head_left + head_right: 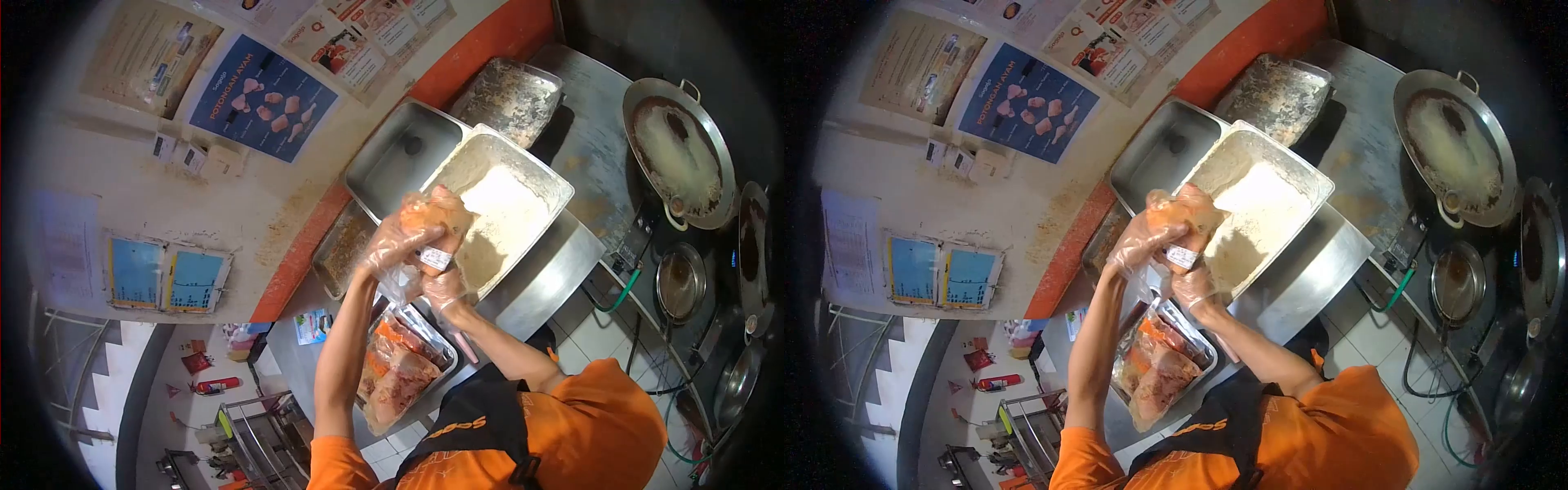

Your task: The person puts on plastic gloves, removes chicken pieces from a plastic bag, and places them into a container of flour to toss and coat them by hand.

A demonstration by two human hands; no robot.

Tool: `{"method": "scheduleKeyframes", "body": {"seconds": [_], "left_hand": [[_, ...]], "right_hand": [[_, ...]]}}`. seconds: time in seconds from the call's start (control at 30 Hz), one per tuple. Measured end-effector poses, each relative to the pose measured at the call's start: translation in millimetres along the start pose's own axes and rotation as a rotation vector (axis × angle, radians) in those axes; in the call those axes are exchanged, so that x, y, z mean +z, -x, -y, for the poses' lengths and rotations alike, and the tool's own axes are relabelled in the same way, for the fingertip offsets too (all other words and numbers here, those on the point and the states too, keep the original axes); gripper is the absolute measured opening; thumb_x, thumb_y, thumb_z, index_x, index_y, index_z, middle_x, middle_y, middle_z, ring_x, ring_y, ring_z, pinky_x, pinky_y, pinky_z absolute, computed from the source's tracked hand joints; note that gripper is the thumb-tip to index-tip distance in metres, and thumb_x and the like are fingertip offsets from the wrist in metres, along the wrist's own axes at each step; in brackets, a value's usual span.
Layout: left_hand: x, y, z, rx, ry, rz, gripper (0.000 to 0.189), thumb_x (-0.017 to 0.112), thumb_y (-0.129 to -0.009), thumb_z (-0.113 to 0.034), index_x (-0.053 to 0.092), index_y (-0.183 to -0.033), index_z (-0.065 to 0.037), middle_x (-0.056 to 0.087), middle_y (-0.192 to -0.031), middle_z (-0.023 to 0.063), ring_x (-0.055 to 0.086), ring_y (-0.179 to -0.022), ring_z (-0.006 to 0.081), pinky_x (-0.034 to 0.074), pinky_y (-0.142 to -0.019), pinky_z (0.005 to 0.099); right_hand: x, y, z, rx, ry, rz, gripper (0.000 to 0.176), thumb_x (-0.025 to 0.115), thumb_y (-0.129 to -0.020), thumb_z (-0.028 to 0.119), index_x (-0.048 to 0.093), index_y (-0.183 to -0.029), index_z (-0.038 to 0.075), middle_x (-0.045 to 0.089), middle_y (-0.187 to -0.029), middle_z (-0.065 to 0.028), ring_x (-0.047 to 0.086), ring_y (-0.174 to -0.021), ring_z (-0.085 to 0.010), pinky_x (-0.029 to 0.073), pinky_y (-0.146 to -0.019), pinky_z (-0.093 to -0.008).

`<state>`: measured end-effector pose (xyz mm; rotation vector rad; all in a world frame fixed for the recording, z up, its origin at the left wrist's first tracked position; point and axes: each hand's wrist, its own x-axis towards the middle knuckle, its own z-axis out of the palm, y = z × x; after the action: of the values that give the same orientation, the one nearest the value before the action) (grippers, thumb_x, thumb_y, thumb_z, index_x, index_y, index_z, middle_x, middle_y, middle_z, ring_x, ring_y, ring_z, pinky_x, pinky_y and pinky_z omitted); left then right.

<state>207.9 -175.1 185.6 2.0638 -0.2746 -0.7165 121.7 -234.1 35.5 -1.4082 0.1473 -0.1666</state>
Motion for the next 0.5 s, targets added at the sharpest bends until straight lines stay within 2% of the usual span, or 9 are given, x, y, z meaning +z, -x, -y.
{"method": "scheduleKeyframes", "body": {"seconds": [0.07, 0.13, 0.17, 0.2, 0.27, 0.33, 0.4, 0.43, 0.5], "left_hand": [[-1.2, 0.4, 12.9, 0.027, 0.241, -0.003, 0.080, 0.083, -0.074, -0.024, 0.042, -0.137, 0.003, 0.057, -0.128, 0.0139, 0.056, -0.116, 0.0214, 0.045, -0.102, 0.0364], [3.2, 3.4, 32.0, 0.209, 0.573, -0.133, 0.057, 0.082, -0.075, -0.010, 0.055, -0.125, 0.000, 0.065, -0.114, 0.0067, 0.062, -0.105, 0.0151, 0.050, -0.092, 0.0297], [6.2, 4.1, 31.8, 0.317, 0.620, -0.124, 0.054, 0.081, -0.078, -0.016, 0.056, -0.123, 0.000, 0.065, -0.113, 0.0063, 0.062, -0.104, 0.0157, 0.049, -0.093, 0.0305], [10.3, 6.7, 32.7, 0.324, 0.623, -0.141, 0.054, 0.081, -0.078, -0.016, 0.056, -0.123, 0.000, 0.065, -0.113, 0.0063, 0.062, -0.104, 0.0157, 0.049, -0.093, 0.0305], [18.3, 12.5, 35.3, 0.473, 0.860, -0.205, 0.048, 0.078, -0.082, -0.022, 0.058, -0.120, 0.000, 0.065, -0.114, 0.0068, 0.061, -0.104, 0.0155, 0.048, -0.093, 0.0309], [18.9, 19.9, 45.1, 0.538, 0.740, -0.381, 0.045, 0.074, -0.085, -0.027, 0.060, -0.119, 0.000, 0.064, -0.111, 0.0065, 0.060, -0.101, 0.0148, 0.048, -0.091, 0.0306], [22.2, 47.1, 33.1, 0.470, 0.698, -0.600, 0.033, 0.069, -0.090, -0.024, 0.063, -0.113, -0.001, 0.064, -0.107, 0.0053, 0.058, -0.097, 0.0129, 0.048, -0.087, 0.0290], [25.0, 57.1, 26.6, 0.448, 0.570, -0.752, 0.022, 0.061, -0.097, -0.023, 0.065, -0.104, -0.003, 0.063, -0.098, 0.0024, 0.056, -0.089, 0.0103, 0.048, -0.080, 0.0273], [22.7, 88.6, 21.7, 0.430, 0.459, -0.907, 0.021, 0.057, -0.099, -0.023, 0.064, -0.100, -0.003, 0.062, -0.094, 0.0013, 0.055, -0.085, 0.0093, 0.047, -0.076, 0.0268]], "right_hand": [[-7.7, -9.8, 10.0, 0.091, -0.279, 0.044, 0.041, 0.061, -0.085, 0.000, 0.055, -0.125, 0.005, 0.066, -0.108, -0.0095, 0.065, -0.100, -0.0238, 0.053, -0.082, -0.0377], [-35.7, -10.9, 66.7, -0.170, 0.402, 0.046, 0.050, 0.069, -0.080, 0.008, 0.053, -0.127, 0.005, 0.065, -0.110, -0.0138, 0.063, -0.105, -0.0304, 0.051, -0.087, -0.0437], [-40.5, -16.6, 64.6, -0.274, 0.351, 0.110, 0.055, 0.066, -0.083, 0.026, 0.049, -0.132, 0.007, 0.059, -0.118, -0.0237, 0.059, -0.105, -0.0423, 0.047, -0.091, -0.0468], [-45.9, -22.7, 76.9, -0.284, 0.352, 0.126, 0.055, 0.066, -0.083, 0.026, 0.049, -0.132, 0.007, 0.059, -0.118, -0.0237, 0.059, -0.105, -0.0423, 0.047, -0.091, -0.0468], [-57.8, -34.1, 100.3, -0.665, 0.206, 0.277, 0.066, 0.073, -0.079, 0.031, 0.048, -0.134, 0.006, 0.056, -0.125, -0.0221, 0.058, -0.108, -0.0400, 0.046, -0.095, -0.0454], [-53.8, -32.2, 96.1, -0.612, 0.131, 0.366, 0.071, 0.076, -0.079, 0.033, 0.045, -0.135, 0.002, 0.053, -0.130, -0.0201, 0.056, -0.112, -0.0358, 0.043, -0.099, -0.0436], [-49.7, -17.1, 127.8, -0.191, -0.342, 0.459, 0.071, 0.075, -0.083, 0.033, 0.042, -0.135, -0.003, 0.053, -0.131, -0.0190, 0.054, -0.117, -0.0302, 0.041, -0.102, -0.0398], [-35.7, -20.8, 111.1, -0.349, -0.312, 0.404, 0.071, 0.075, -0.085, 0.031, 0.040, -0.135, -0.004, 0.052, -0.132, -0.0178, 0.053, -0.118, -0.0248, 0.042, -0.101, -0.0359], [-22.5, -11.2, 119.3, -0.344, -0.311, 0.497, 0.076, 0.077, -0.083, 0.029, 0.036, -0.137, -0.003, 0.051, -0.133, -0.0169, 0.051, -0.121, -0.0233, 0.041, -0.102, -0.0355]]}}
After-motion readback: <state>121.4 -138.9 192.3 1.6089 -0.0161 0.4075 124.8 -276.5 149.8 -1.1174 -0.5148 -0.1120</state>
